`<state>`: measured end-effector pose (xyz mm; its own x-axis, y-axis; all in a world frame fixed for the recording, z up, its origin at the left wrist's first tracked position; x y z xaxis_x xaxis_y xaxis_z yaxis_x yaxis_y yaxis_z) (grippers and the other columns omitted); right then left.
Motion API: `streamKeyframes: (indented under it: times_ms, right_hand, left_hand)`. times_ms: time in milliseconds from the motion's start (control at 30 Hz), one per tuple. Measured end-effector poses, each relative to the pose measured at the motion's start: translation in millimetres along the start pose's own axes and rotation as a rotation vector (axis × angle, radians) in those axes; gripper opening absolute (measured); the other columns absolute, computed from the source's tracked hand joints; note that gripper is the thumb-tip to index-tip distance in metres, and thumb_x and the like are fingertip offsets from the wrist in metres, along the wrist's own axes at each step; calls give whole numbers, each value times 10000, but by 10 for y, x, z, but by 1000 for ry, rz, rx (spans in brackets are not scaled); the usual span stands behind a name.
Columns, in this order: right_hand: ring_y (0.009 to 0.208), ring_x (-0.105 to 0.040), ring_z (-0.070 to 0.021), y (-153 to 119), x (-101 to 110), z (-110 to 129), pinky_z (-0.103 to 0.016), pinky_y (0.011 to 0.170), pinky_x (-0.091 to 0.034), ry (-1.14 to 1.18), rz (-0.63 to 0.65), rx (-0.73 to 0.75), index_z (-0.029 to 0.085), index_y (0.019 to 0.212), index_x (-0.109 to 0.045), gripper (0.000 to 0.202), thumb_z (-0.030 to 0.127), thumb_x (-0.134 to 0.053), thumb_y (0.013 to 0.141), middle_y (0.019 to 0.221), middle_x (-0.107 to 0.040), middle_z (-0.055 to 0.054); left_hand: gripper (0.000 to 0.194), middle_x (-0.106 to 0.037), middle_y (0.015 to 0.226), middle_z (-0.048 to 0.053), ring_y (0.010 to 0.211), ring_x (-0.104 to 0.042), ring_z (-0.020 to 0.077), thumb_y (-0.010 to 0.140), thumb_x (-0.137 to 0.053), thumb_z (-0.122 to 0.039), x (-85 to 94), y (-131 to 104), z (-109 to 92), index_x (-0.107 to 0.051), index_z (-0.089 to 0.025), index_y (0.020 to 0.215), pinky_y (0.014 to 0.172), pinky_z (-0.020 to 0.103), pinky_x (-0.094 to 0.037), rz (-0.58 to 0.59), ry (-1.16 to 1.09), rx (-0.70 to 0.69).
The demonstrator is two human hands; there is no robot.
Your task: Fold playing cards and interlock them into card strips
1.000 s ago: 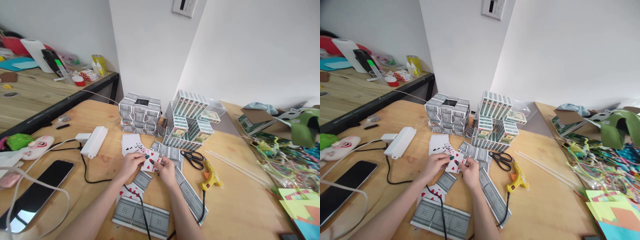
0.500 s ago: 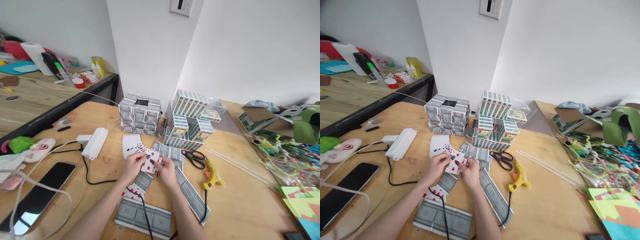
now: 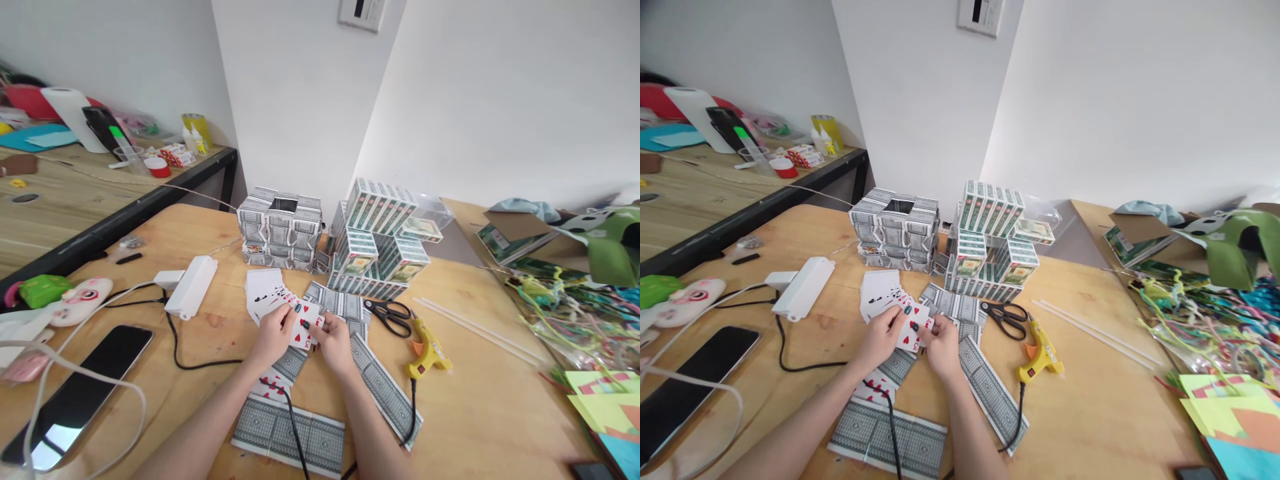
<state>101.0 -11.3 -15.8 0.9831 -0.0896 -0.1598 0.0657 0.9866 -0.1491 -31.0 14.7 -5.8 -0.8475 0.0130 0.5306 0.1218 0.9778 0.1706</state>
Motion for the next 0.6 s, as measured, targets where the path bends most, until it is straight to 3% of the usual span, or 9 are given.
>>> streamKeyframes:
  times_ms: [200,600]
  right_hand:
    - [385,-376,-69,-6,-7,13,-197,386,-299,34,4,-16,179,594,-479,298,370,-707,600,466,-483,61]
    - [383,-365,-66,-10,-21,-28,-196,383,-275,58,49,-19,179,604,-464,298,351,-708,614,471,-476,68]
  left_hand:
    - [289,-385,507,-46,499,-392,104,827,-361,-335,-6,-4,2,-346,-197,574,516,228,-303,14,11,25]
    - [373,-329,417,-55,437,-333,80,828,-347,-342,5,11,13,-311,-183,493,467,224,-242,0,47,47]
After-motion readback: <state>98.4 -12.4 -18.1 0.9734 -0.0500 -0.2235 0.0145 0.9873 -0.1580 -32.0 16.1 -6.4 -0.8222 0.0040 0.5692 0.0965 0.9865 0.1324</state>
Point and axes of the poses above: each hand's wrist, its own y-axis towards the middle knuckle, its own x-axis out of the back of the hand, z = x × y, the point moved 3 cm from there along y, towards the middle knuckle
